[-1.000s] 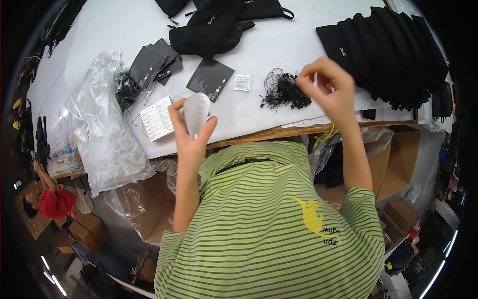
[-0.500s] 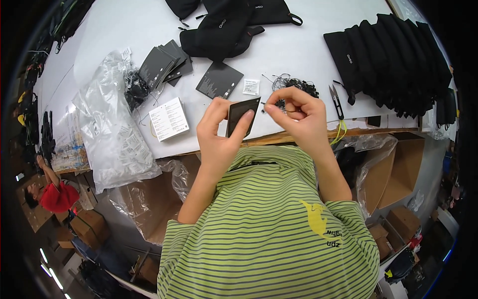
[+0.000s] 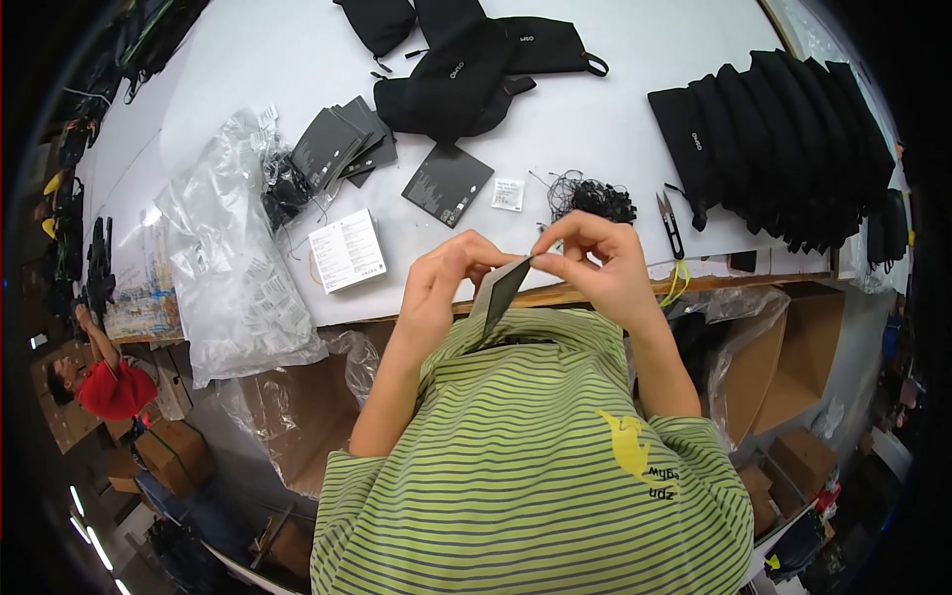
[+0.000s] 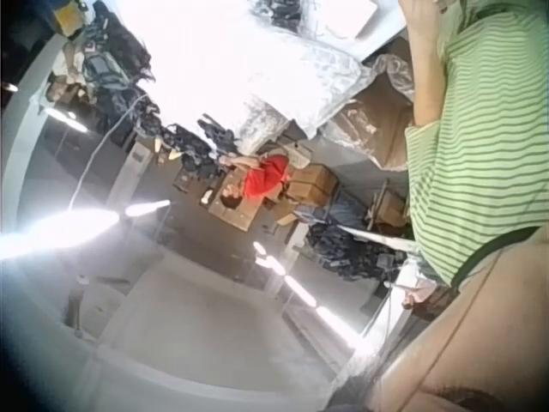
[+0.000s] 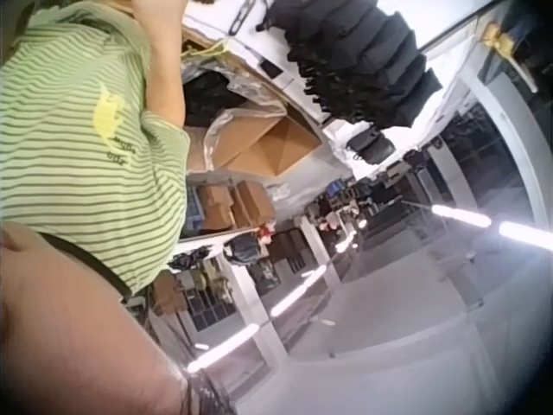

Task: The recorder is packing small items and instructions into black zippered pouches.

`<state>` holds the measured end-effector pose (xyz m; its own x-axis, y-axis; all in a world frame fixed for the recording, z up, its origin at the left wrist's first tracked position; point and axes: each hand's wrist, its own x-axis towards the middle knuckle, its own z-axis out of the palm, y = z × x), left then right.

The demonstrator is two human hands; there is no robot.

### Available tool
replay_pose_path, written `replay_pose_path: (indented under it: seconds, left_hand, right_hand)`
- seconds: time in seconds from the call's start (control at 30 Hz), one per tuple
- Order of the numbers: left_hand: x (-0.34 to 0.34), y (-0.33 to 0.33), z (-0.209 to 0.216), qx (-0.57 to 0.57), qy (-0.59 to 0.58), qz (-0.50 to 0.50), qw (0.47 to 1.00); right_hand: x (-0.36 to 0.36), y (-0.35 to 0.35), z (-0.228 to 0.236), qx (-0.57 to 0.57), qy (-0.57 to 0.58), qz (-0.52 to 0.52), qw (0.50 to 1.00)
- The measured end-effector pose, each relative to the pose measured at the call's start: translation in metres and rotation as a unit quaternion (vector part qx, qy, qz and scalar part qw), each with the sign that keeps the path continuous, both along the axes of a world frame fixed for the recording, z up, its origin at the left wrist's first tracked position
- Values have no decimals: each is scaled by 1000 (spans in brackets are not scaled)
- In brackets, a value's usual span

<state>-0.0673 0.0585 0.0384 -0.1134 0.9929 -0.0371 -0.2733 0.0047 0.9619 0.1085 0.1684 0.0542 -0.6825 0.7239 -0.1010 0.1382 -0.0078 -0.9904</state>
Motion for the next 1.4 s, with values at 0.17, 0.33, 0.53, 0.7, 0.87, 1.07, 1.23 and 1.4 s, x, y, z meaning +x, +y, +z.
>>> replay_pose_path:
  seconds: [0.17, 0.33, 0.53, 0.7, 0.87, 1.07, 1.23, 1.4]
  left_hand:
    - [6, 4, -6, -89, 24, -36, 995]
    - [11, 11, -5, -66, 28, 12, 997]
    - [-5, 119, -47, 56, 301, 137, 942]
    - [-20, 212, -106, 82, 726, 230, 643]
    - [-24, 197, -118, 135, 719, 207, 649]
    - [-3, 114, -78, 178, 610, 89, 767]
    - [9, 47, -43, 217, 550, 173, 788]
    - [15, 4, -35, -49, 433, 232, 870]
  right_hand:
    - [-3, 0, -1, -9, -54, 64, 996]
    - [2, 4, -12, -189, 41, 120, 974]
    - [7, 9, -21, -155, 70, -92, 981]
    - [23, 5, -16, -110, 91, -162, 976]
    - [44, 2, -23, -101, 84, -234, 963]
    - [33, 7, -37, -25, -27, -202, 979]
    - [0, 5, -29, 41, -98, -135, 985]
    - [-18, -8, -37, 13, -69, -27, 997]
